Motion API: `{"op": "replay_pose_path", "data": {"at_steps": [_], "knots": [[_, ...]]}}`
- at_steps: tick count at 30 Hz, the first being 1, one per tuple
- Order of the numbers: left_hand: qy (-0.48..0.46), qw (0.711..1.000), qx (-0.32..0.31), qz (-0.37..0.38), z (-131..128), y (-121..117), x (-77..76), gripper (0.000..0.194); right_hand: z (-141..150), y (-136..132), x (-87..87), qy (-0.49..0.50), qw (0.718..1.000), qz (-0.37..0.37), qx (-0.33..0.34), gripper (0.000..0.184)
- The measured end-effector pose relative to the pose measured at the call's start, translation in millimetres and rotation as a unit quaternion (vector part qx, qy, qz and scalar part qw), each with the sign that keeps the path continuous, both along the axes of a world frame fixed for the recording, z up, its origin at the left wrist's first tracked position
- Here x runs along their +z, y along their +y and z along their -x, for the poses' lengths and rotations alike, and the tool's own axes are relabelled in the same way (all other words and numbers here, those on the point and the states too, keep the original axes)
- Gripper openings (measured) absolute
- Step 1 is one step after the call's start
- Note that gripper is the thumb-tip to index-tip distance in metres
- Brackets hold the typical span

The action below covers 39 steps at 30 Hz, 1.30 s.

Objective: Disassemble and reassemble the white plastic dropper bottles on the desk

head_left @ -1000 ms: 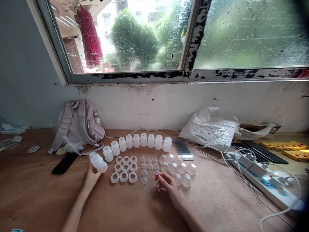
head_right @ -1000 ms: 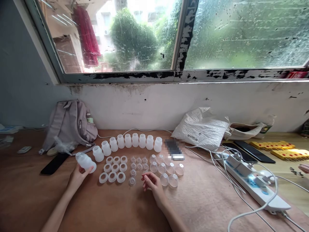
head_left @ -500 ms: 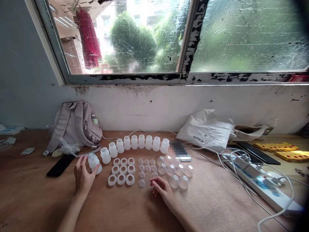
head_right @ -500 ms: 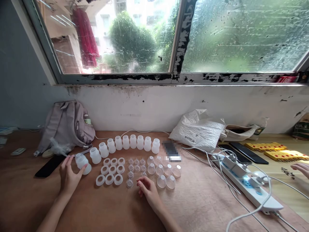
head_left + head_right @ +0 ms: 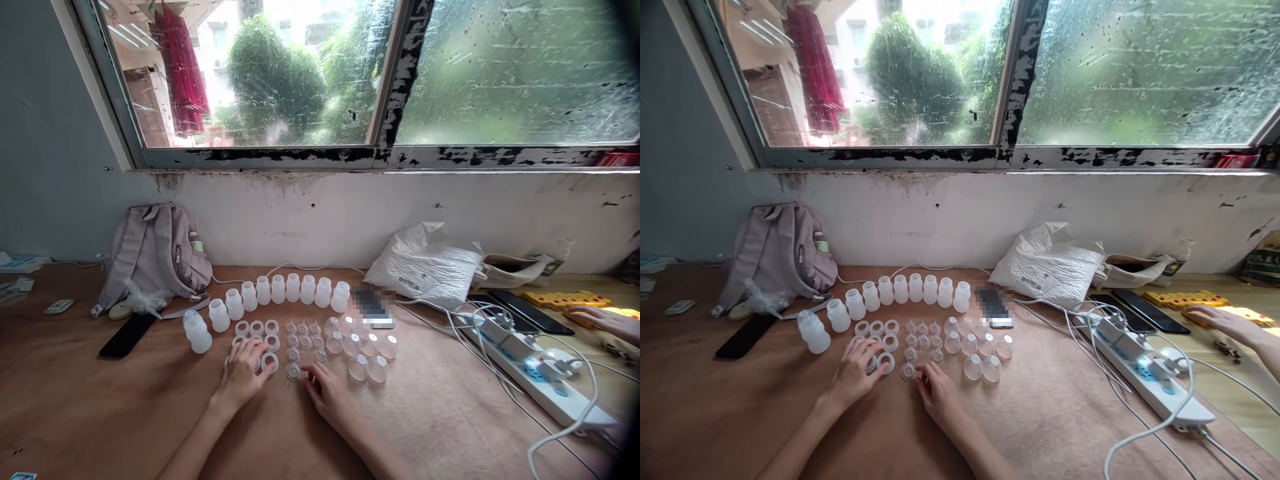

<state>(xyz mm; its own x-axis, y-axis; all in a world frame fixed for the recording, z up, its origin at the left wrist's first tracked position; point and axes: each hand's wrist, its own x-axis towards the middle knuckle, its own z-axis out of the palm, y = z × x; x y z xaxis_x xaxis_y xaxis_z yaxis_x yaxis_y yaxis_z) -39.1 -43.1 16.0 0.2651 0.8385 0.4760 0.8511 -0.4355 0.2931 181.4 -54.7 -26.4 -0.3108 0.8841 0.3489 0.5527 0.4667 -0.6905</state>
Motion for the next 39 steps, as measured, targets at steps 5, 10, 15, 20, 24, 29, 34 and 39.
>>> {"op": "replay_pose_path", "data": {"at_steps": [5,10,15,20,24,29,34,39], "knots": [[0.035,0.999,0.009,0.003,-17.5,-8.8,-15.1,0.024,6.3,7.7,-6.7,-0.083,0.997,-0.006,-0.005,0.015],[0.024,0.999,0.013,-0.027,-15.5,-5.3,-21.7,0.02,14.0,10.2,-1.4,-0.132,0.991,-0.003,-0.012,0.015],[-0.047,0.995,-0.071,-0.048,-17.5,-9.2,-14.9,0.019,13.0,8.1,6.4,-0.106,0.993,-0.008,0.055,0.012],[-0.064,0.988,-0.138,-0.016,-28.1,-11.6,-6.7,0.023,6.8,11.5,6.0,-0.024,0.999,0.005,0.042,0.016],[-0.049,0.988,-0.142,0.035,-35.0,-10.6,-11.0,0.019,6.3,16.3,4.0,0.03,0.999,0.025,0.002,0.017],[-0.077,0.979,-0.16,0.101,-33.0,-10.8,-17.3,0.023,7.7,17.7,3.6,0.048,0.998,0.036,-0.009,0.017],[-0.123,0.978,-0.132,0.1,-30.9,-9.0,-18.7,0.031,7.5,17.0,4.1,0.041,0.999,0.033,0.002,0.017],[-0.067,0.984,-0.153,0.053,-30.8,-9.2,-20.5,0.016,7.3,16.1,5.2,0.037,0.999,0.019,0.007,0.017]]}}
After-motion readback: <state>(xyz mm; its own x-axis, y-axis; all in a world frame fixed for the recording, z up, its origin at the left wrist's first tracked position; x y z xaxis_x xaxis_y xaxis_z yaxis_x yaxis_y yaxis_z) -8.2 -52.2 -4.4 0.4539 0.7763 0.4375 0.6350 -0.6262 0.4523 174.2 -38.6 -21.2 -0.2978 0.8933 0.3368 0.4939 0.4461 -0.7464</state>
